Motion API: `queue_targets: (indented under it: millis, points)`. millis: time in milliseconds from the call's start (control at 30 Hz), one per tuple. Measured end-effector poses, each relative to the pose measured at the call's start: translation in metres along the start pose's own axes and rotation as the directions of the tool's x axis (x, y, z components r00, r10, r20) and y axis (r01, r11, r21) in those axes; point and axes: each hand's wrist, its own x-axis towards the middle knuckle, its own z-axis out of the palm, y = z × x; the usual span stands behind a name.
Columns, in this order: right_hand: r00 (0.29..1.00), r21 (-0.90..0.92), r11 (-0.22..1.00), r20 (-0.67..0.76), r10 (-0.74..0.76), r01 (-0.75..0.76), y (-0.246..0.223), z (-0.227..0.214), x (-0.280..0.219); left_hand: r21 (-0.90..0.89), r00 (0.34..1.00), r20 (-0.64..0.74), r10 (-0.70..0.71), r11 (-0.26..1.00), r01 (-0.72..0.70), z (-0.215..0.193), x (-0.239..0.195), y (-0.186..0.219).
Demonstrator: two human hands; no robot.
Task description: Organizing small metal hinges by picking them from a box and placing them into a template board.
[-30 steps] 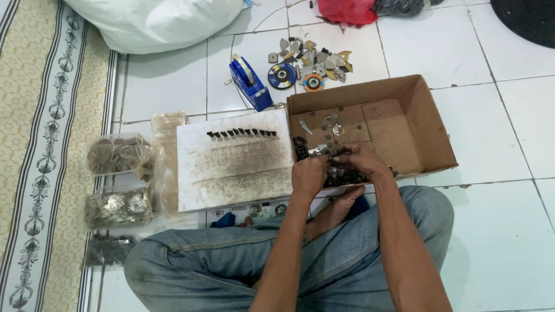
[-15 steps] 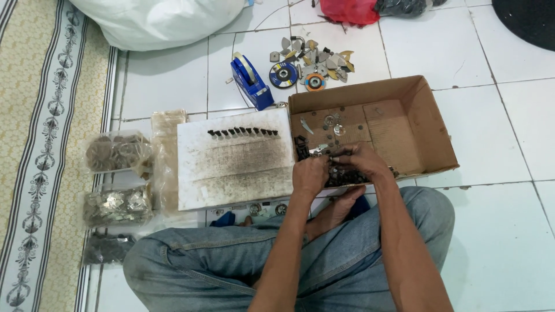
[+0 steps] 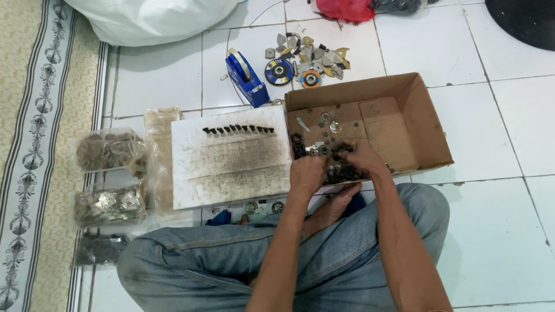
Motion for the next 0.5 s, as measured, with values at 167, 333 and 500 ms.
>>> queue_targets:
  millis: [167, 333, 500]
  points:
    - [0.992, -0.325, 0.943, 0.069, 0.103, -0.075, 0.018, -0.018, 0.005, 0.003, 0.999, 0.011, 0.039, 0.999, -0.039, -0.009, -0.004, 0.004]
    - [0.991, -0.724, 0.683, -0.134, -0.006, -0.094, 0.058, -0.016, -0.001, 0.030, 0.997, 0.014, 0.080, 0.996, -0.081, 0.010, 0.000, -0.004]
    - [0.972, -0.773, 0.599, -0.095, 0.215, -0.208, 0.021, 0.004, 0.004, 0.074, 0.992, 0.016, 0.125, 0.989, -0.126, 0.010, -0.003, -0.003]
